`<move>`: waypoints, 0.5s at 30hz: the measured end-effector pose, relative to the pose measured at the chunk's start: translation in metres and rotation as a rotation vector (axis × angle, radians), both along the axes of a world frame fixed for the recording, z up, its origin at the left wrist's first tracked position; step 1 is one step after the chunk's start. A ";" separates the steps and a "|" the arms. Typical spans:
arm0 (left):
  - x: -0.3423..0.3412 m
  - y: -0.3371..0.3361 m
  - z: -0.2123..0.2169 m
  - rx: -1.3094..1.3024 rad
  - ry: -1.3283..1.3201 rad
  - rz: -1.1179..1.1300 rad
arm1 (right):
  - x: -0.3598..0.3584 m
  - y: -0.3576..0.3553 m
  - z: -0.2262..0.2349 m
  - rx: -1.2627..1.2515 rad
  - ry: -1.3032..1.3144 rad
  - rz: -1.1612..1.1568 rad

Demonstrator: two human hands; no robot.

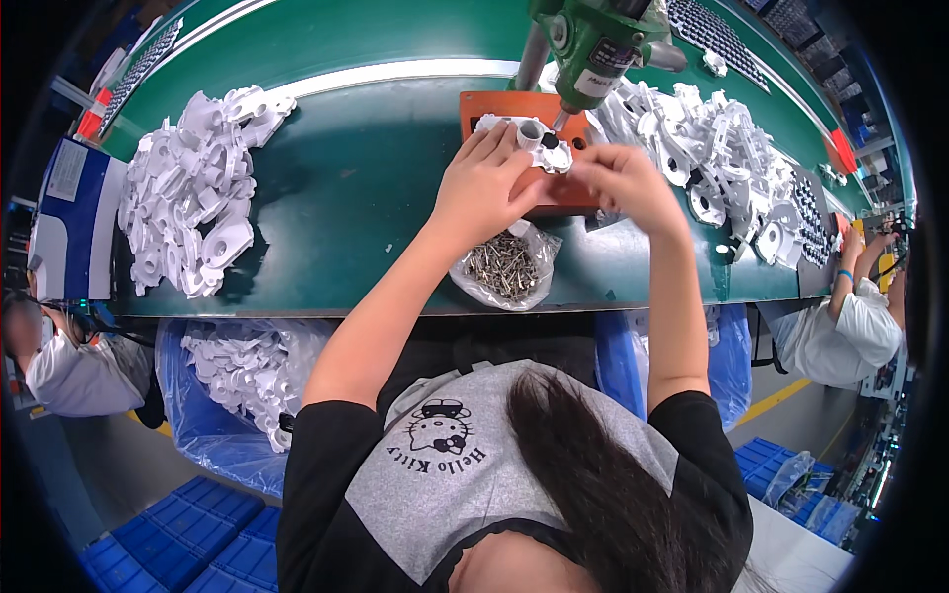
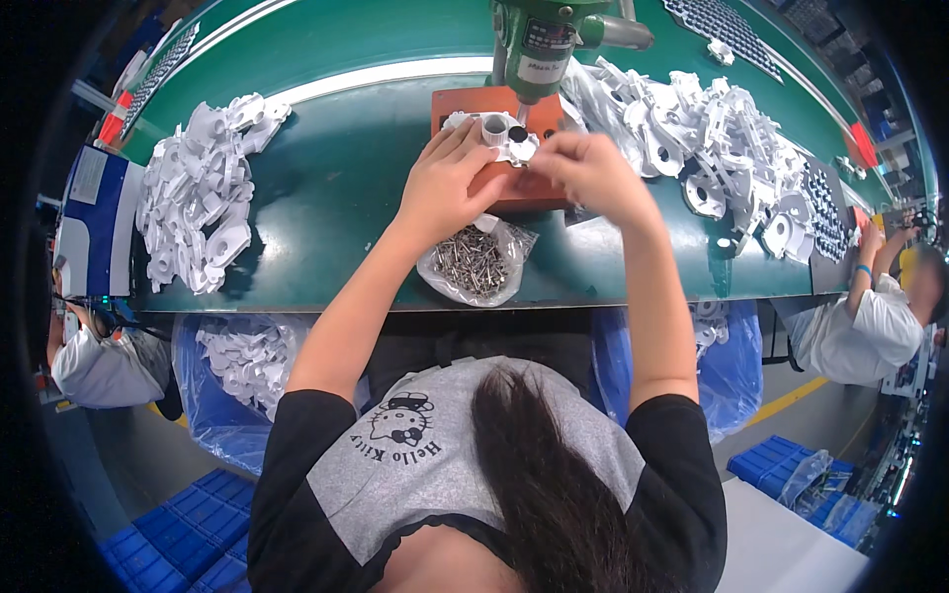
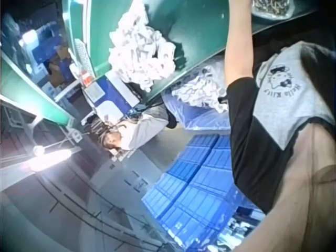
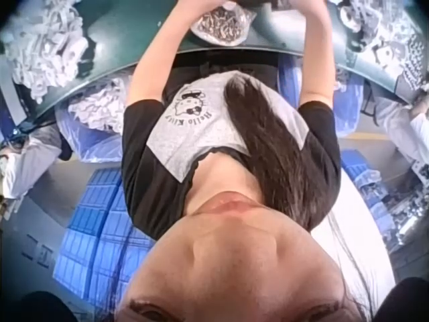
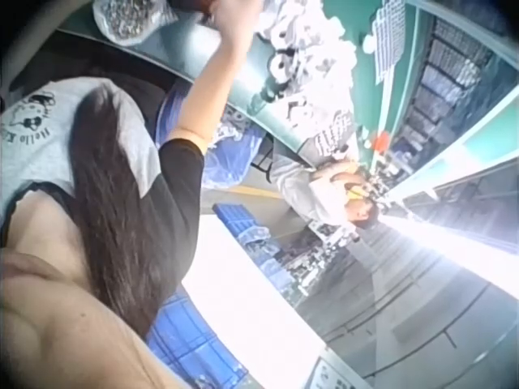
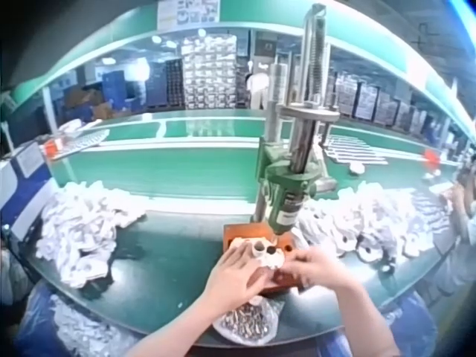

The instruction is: Assembling small plastic components using a manual hand-press machine at a factory workbench.

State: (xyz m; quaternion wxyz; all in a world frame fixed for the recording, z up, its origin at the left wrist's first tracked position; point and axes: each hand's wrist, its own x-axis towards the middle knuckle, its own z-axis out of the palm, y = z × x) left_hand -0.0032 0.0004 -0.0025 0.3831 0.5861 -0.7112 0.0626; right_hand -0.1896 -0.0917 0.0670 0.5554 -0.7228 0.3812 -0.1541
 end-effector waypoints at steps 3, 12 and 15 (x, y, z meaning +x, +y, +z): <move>0.000 -0.001 0.000 0.002 -0.052 0.000 | 0.008 -0.035 -0.003 0.013 0.049 -0.016; 0.000 -0.002 -0.002 -0.026 -0.037 -0.003 | 0.030 -0.069 -0.002 0.053 0.207 0.152; 0.000 -0.001 -0.001 -0.038 -0.041 0.004 | 0.034 -0.069 0.003 0.101 0.138 0.175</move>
